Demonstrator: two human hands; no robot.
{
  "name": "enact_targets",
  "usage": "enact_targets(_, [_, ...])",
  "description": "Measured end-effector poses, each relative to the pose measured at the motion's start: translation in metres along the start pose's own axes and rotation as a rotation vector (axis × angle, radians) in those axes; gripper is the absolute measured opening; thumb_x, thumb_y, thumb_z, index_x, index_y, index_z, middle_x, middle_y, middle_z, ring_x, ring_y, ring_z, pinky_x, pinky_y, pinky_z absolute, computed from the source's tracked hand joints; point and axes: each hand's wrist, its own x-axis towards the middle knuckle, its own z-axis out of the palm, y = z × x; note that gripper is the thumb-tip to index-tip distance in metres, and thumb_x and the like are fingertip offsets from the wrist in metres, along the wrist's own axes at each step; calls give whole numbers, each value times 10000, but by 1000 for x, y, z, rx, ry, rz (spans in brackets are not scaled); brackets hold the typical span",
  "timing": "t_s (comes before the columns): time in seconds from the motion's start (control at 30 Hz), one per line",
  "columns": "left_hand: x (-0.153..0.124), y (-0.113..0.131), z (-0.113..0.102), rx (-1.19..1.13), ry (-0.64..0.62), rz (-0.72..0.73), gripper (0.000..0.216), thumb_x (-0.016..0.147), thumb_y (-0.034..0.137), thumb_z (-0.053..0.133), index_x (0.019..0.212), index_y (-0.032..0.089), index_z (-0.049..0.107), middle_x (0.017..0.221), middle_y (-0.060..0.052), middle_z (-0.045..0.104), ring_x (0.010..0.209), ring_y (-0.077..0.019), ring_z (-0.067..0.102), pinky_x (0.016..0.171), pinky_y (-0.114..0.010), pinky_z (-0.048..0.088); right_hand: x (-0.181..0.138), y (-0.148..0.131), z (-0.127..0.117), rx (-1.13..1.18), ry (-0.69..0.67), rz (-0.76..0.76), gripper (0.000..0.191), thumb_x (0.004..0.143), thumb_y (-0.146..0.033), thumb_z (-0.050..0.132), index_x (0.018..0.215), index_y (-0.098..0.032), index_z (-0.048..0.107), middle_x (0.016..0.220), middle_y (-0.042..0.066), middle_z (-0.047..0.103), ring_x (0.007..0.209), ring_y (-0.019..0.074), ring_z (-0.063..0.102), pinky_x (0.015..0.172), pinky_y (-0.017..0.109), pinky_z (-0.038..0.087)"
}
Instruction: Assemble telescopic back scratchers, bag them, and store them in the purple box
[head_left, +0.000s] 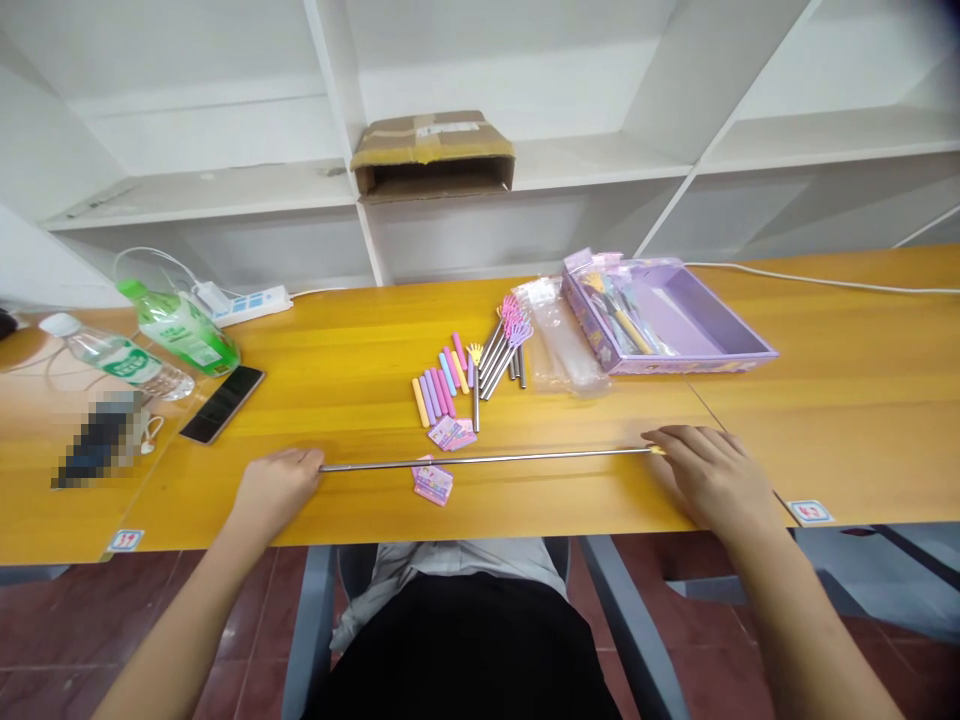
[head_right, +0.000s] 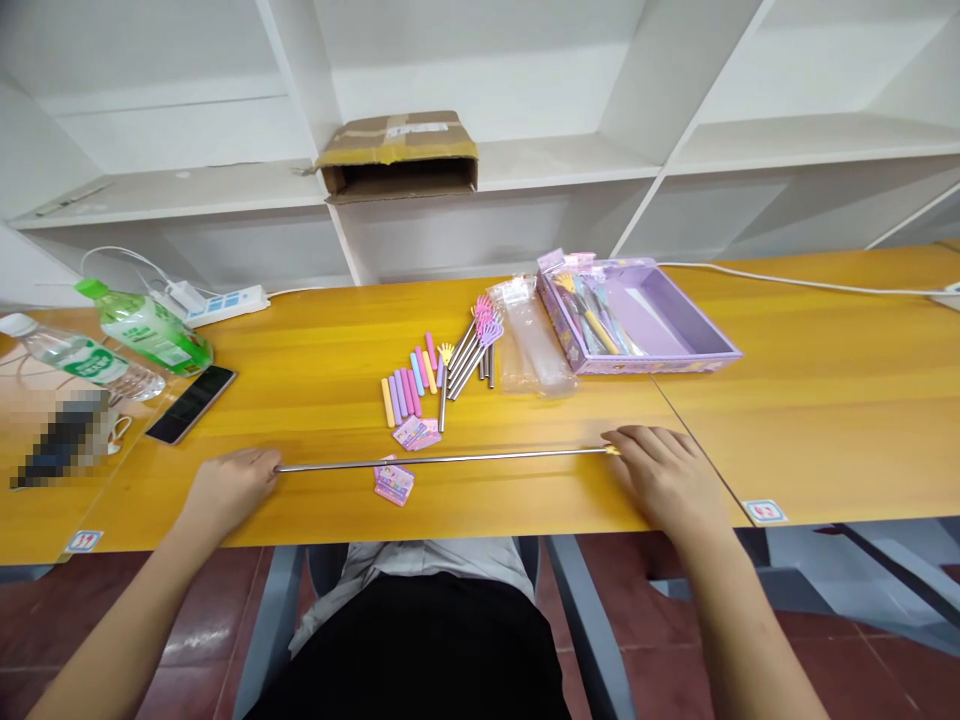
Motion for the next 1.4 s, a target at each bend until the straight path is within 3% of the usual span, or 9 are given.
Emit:
enact_targets(0.2, [-8,-10,8,-33,33,37,281,927,153,507,701,206,667,669,-75,697,648,-239,671,547,-312,311,-24,10,0,37,-57,51,244,1057,-255,578,1244,-242,734,1137,82,744,992,254,691,885,380,459])
enact_targets(0.33, [-10,-7,12,-32,68,77,270,987,206,516,766,212,671,739,-55,730,711,-226,697,589,-318,372,-33,3,9,51,-114,130,341,1060,-292,571,1371,-249,706,1181,107,694,982,244,696,858,374,501])
enact_targets(0.47, [-13,-2,19,22,156,24,230,1019,281,541,847,206,674,803,-72,733,826,-263,707,705,-343,464,-38,-10,15,84,-162,244,441,1090,-292,497,1503,-238,641,1231,148,617,980,234,707,760,334,544])
enact_targets(0.67, [-17,-7,32,-11,145,-7,262,1030,237,518,837,209,694,789,-69,744,831,-261,718,701,-339,462,-38,-17,17,159,-72,269,453,1083,-291,504,1514,-264,641,1190,132,644,930,221,722,754,324,576])
enact_targets(0.9, [-27,0,27,-76,232,-15,299,1013,198,554,778,216,737,741,-25,784,744,-196,749,651,-306,454,-40,-20,12,127,-36,193,393,1069,-183,513,1400,-259,711,1197,136,703,909,199,742,687,296,543])
enact_targets(1.07, [-27,15,22,-142,134,-43,324,1008,239,545,759,212,750,757,-59,804,753,-223,776,642,-302,482,-30,-34,8,75,-52,186,343,1052,-173,536,1289,-268,765,1156,84,741,831,170,739,621,289,509])
enact_targets(1.27, [-12,62,2,-210,-108,-69,288,963,215,525,930,213,812,884,-105,837,865,-276,803,675,-310,519,10,-86,5,284,-96,38,349,1069,-141,495,1316,-228,726,1137,96,750,1007,207,741,849,331,579])
enact_targets(1.4, [4,98,-13,-218,-243,-94,276,972,220,544,1030,201,813,955,-128,840,906,-297,811,720,-324,545,38,-121,4,307,-85,14,378,1053,-77,482,1333,-207,701,1113,92,763,957,225,699,859,361,568])
